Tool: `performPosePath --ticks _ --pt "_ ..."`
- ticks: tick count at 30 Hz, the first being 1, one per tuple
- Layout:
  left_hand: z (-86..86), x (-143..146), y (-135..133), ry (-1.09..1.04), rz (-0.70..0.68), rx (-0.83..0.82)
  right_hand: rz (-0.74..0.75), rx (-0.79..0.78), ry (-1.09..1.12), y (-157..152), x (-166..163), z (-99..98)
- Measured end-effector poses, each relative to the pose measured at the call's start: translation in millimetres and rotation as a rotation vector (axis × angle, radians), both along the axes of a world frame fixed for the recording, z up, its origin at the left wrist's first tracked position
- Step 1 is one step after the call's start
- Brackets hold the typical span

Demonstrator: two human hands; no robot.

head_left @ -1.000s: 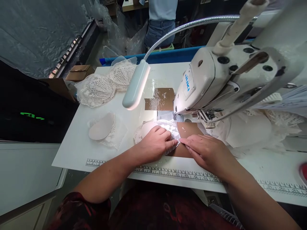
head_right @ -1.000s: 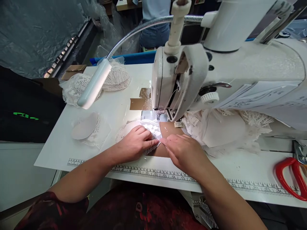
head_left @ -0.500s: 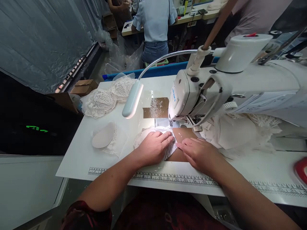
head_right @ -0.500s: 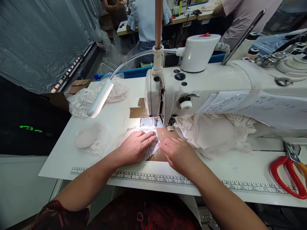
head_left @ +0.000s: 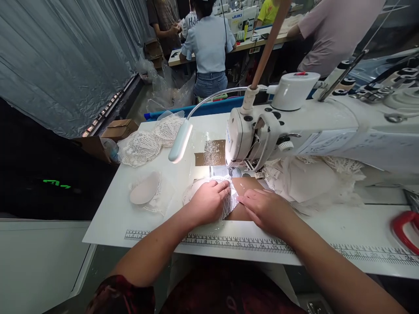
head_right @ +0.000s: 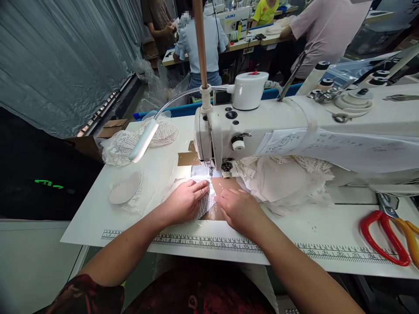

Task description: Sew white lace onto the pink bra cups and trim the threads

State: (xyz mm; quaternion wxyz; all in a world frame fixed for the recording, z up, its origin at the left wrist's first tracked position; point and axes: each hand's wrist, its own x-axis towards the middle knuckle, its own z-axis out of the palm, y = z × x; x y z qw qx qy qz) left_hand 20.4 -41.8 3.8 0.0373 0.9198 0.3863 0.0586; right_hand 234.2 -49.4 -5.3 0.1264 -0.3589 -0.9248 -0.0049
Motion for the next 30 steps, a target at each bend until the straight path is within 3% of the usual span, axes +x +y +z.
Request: performPosePath --ticks 10,21,30 --pt "-2.2 -6 12 -0.027 -0.059 0.014 -0.037 0.013 -0.005 3 -4 5.0" --pt "-0.7 -14 49 0.086 -0.096 0.047 -0.135 0.001 -0.007 13 -17 3.2" --pt "-9.1 -18 44 -0.031 -0.205 0.092 -0.158 -0.068 -0.039 18 -18 -2.3"
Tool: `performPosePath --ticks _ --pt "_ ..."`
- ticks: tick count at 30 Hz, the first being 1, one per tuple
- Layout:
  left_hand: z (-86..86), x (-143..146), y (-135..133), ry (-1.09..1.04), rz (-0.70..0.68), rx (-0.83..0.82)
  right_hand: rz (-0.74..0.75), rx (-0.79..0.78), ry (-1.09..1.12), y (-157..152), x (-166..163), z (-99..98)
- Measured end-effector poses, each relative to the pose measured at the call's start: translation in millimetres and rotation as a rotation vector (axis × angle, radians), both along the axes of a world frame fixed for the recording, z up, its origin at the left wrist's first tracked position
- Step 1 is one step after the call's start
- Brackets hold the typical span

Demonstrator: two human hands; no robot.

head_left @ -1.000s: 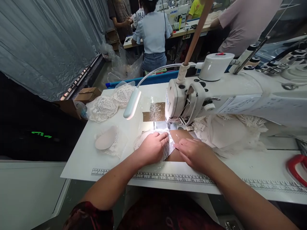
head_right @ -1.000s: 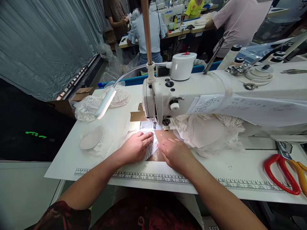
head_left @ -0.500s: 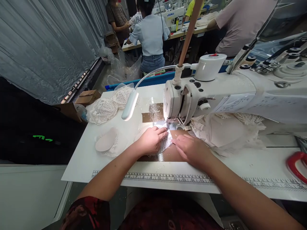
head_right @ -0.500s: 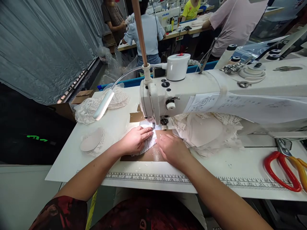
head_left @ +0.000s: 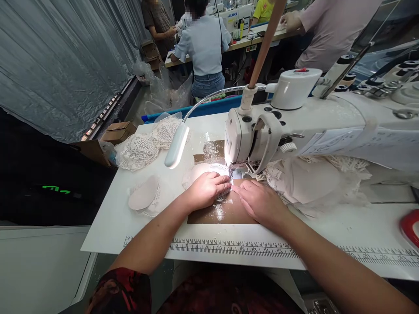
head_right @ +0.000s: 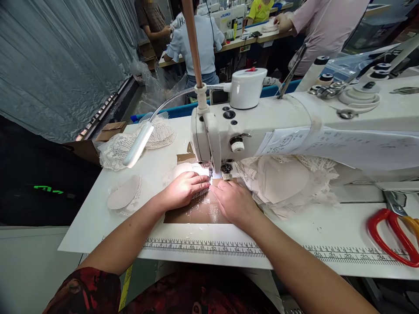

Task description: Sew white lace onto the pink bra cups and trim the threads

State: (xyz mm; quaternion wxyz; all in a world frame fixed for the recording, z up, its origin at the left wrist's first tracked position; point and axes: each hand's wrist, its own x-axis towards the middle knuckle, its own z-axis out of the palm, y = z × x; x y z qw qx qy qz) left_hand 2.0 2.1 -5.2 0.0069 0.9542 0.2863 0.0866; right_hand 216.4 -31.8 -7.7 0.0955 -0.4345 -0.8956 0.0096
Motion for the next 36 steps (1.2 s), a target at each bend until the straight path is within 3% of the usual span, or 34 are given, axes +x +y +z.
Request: performPosePath --ticks 9,18,28,32,36 --pt "-8.1 -3 20 -0.051 0.056 -0.010 -0.104 -0.083 -0.067 5 -7 5.0" --pt "-7.2 0 26 -0.053 0.110 -0.018 -0.106 -0.075 -0.056 4 -5 6.3" --pt "18.7 -6 -3 0.072 0.289 -0.023 -0.090 -0.053 0.125 5 1 -1.5" --pt "27.6 -3 -13 0.069 0.274 -0.128 -0.098 -0.075 0.134 4 2 -1.0" --pt "25.7 0 -14 0.010 0.184 -0.170 -0.107 -0.074 0.147 3 2 -0.2"
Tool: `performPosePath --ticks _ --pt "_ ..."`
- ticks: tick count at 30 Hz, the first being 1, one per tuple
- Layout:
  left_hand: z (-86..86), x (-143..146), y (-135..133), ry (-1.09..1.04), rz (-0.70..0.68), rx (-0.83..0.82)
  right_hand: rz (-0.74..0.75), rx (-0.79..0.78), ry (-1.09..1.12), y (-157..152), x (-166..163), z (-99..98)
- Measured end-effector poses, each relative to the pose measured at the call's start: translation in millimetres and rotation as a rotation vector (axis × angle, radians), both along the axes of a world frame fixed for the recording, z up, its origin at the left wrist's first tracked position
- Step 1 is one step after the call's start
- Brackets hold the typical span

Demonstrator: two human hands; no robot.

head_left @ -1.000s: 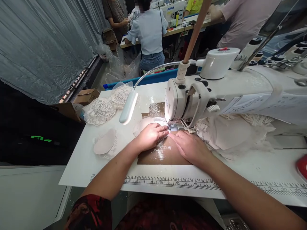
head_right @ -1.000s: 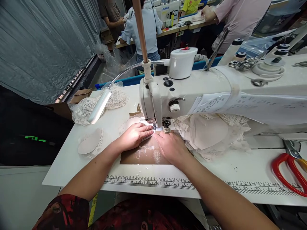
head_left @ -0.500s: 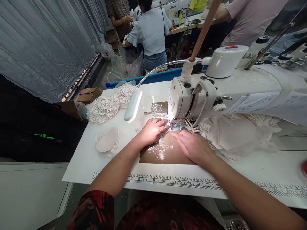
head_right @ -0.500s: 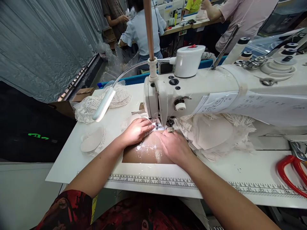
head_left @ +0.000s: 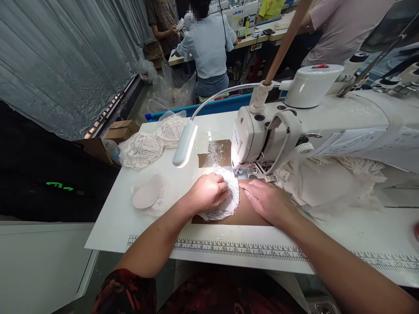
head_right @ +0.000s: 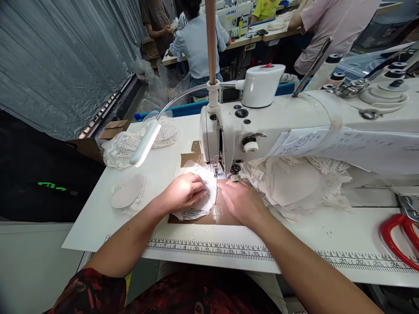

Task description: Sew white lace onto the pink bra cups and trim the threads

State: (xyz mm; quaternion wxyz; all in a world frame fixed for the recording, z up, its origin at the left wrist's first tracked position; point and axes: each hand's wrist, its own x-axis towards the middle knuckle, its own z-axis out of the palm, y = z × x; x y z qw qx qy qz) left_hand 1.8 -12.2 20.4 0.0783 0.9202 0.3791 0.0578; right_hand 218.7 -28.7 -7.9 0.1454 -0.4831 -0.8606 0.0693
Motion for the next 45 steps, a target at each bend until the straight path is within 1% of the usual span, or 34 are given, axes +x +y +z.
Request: performPosePath --ticks 8,13,17,26,34,41,45 --pt "-8.8 2 0 -0.034 -0.035 0.006 0.011 0.007 0.013 -1 0 1.6" --pt "-10.6 4 -1 0.051 -0.060 0.063 0.020 -0.017 -0.067 -1 -2 0.7" --pt "-15.1 5 -1 0.102 -0.075 0.125 0.027 -0.033 -0.148 0 -4 0.4" --pt "-22.0 4 7 0.078 -0.088 0.191 -0.029 -0.066 -0.218 2 -11 3.1" --pt "-23.5 2 13 0.051 -0.117 0.156 -0.050 -0.115 -0.253 1 -14 6.3" --pt "-28.2 2 15 -0.012 -0.122 0.149 -0.033 -0.073 -0.246 2 -12 3.7" --pt "-26.5 2 16 -0.063 -0.125 0.130 -0.006 -0.052 -0.233 2 -11 1.0"
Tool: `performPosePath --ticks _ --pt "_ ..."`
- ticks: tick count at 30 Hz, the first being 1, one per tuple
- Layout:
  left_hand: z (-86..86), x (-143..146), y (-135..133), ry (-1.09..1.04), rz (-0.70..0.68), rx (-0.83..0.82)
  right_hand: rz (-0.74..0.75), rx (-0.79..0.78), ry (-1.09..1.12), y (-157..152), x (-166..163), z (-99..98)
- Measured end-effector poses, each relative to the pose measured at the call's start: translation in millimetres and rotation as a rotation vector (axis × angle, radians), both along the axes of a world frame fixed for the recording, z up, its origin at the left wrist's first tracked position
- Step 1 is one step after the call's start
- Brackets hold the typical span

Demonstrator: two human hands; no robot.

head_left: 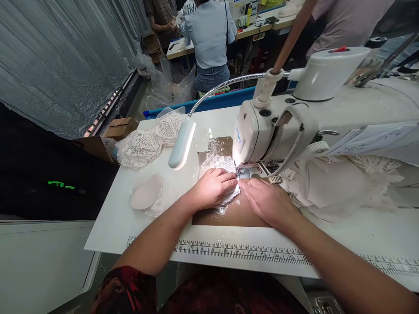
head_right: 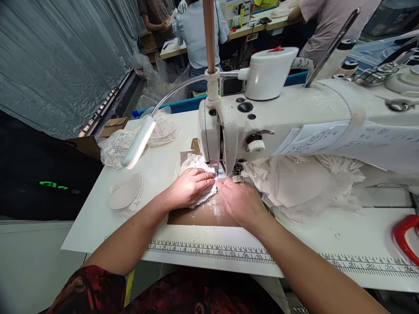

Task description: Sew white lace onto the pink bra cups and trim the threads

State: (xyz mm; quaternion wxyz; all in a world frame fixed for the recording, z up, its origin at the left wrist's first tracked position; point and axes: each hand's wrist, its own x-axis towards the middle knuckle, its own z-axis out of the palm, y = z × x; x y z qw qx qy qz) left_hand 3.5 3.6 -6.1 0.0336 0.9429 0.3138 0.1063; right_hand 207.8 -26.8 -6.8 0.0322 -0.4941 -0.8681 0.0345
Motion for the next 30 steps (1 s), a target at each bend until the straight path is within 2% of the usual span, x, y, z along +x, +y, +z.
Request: performPosePath --ticks 6,12,16,23,30 --pt "2.4 1 3 -0.054 0.024 -0.010 0.017 0.030 0.026 1 1 -4.0" --pt "-2.9 1 7 -0.067 0.060 0.028 -0.003 0.008 0.005 2 -1 -0.3" --pt "0.2 0 5 -0.044 0.079 0.024 -0.020 -0.007 0.017 2 0 1.4" --pt "8.8 -6 -4 -0.027 0.003 -0.025 -0.077 -0.032 0.103 1 4 0.2" --pt "6.2 -7 -4 -0.074 -0.071 -0.046 -0.027 0.004 0.132 -2 3 1.8"
